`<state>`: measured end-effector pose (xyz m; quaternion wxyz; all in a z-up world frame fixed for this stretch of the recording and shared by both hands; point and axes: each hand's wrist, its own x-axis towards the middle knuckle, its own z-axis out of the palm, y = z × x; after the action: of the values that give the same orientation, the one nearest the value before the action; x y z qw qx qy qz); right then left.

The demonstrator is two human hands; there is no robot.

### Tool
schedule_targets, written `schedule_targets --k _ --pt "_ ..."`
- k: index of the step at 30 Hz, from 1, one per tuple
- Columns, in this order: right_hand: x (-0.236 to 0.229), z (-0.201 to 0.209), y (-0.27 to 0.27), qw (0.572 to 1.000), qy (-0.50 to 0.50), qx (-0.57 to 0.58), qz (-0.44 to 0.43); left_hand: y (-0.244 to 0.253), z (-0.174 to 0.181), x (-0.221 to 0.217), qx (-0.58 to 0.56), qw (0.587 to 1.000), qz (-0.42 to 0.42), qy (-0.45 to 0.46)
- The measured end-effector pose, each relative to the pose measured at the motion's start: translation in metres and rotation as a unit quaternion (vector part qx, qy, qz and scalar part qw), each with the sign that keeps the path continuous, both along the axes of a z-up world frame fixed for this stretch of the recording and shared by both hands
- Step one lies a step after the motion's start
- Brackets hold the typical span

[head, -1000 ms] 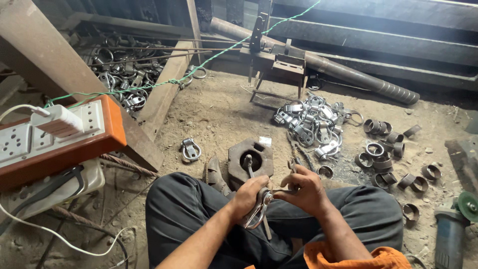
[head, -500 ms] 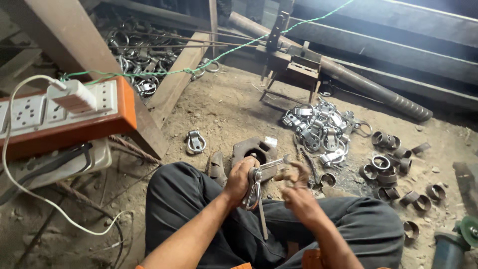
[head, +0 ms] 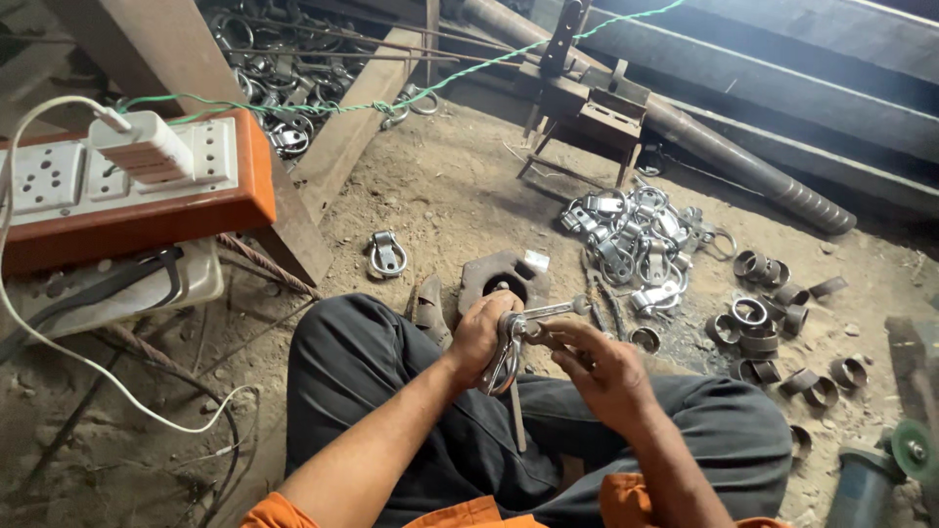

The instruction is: The person sits on the floor and uses a wrench to tighten a bolt on a metal shackle-like component. They repeatedly adjust the wrench and rotate the part to secure the fastener.

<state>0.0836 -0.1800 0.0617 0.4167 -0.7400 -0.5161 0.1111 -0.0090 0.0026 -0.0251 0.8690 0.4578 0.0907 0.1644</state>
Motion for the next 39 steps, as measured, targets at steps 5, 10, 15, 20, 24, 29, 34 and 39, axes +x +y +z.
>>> schedule_targets --k 5,10,15,20,24,29,34,39 --pt "0.006 0.025 0.0 0.996 -0.017 -0.08 0.021 -0.002 0.0 -0.002 0.025 0.999 -0.031 -0.001" --pt "0.015 0.041 0.008 0.989 -0.085 -0.044 0.108 -0.004 -0.007 0.002 -0.015 0.998 -0.063 0.016" --pt "-0.001 0.016 0.016 0.996 0.025 -0.084 -0.006 -0.005 -0.013 0.004 0.018 1.0 -0.006 -0.012" --pt "-0.028 -0.008 0.012 0.976 0.206 0.002 -0.066 -0.003 -0.005 0.001 0.009 1.0 0.005 -0.003" --pt "-0.031 -0.015 0.007 0.971 0.206 -0.015 -0.121 -0.003 0.006 -0.005 0.039 0.999 0.01 -0.004" --pt "-0.019 -0.02 -0.006 0.973 0.2 -0.099 -0.065 -0.01 0.005 -0.004 0.027 1.0 0.004 -0.006" --pt "-0.021 -0.024 -0.01 0.924 0.362 -0.113 -0.051 -0.017 -0.002 -0.002 -0.036 0.999 -0.024 -0.001" --pt "-0.029 -0.027 -0.011 0.901 0.414 -0.096 -0.089 -0.017 -0.005 -0.004 -0.025 0.999 -0.035 0.0"
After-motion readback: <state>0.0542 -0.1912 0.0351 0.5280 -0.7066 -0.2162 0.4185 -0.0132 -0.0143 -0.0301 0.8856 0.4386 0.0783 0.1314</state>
